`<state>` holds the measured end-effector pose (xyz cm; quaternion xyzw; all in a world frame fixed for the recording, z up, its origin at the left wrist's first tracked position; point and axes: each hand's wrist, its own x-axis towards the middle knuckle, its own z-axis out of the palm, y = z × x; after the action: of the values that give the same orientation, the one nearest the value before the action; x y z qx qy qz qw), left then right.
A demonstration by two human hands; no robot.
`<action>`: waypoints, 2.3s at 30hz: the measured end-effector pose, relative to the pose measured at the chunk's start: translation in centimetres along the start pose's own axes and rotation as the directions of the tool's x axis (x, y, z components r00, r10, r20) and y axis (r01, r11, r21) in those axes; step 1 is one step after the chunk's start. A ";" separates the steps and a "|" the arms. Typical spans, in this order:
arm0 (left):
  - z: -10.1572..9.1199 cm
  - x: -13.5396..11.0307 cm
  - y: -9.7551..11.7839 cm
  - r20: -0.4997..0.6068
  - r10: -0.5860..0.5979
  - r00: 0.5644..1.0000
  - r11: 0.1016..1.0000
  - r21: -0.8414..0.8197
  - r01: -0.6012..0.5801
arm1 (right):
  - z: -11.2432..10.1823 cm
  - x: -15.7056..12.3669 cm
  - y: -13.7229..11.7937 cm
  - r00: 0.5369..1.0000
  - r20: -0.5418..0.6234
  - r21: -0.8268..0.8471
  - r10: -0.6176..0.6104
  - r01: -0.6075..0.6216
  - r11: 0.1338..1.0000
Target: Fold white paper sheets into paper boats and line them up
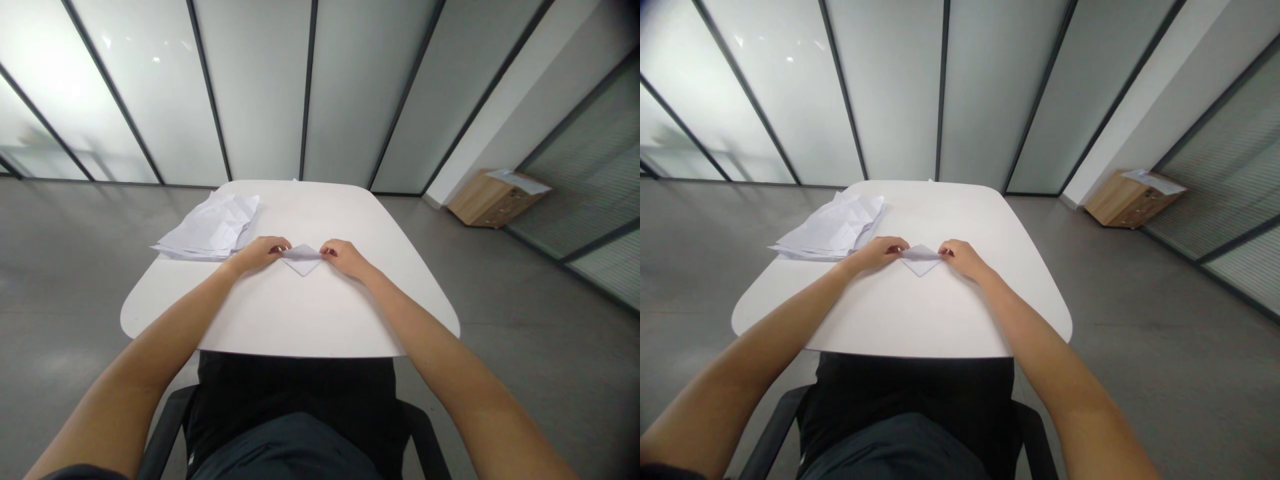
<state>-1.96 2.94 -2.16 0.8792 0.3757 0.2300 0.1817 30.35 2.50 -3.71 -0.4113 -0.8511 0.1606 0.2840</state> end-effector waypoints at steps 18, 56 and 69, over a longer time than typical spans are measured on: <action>-0.8 -0.5 4.3 0.058 0.105 0.993 0.931 0.344 -0.119 | -1.4 -0.1 -1.8 0.979 0.160 -0.308 -0.122 0.167 0.936; 2.0 0.1 4.8 -0.061 0.050 0.997 0.973 0.227 -0.035 | 0.9 0.0 -4.1 0.996 0.083 -0.373 -0.012 0.042 0.927; 1.9 0.8 5.1 0.039 -0.223 0.974 0.918 -0.329 0.223 | 1.1 0.4 -4.4 0.965 -0.228 0.165 0.128 -0.092 0.982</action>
<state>2.51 -0.10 -1.03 0.7877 0.4294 0.2675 0.3516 26.81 0.11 -2.24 -0.4514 -0.7719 0.1904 0.4052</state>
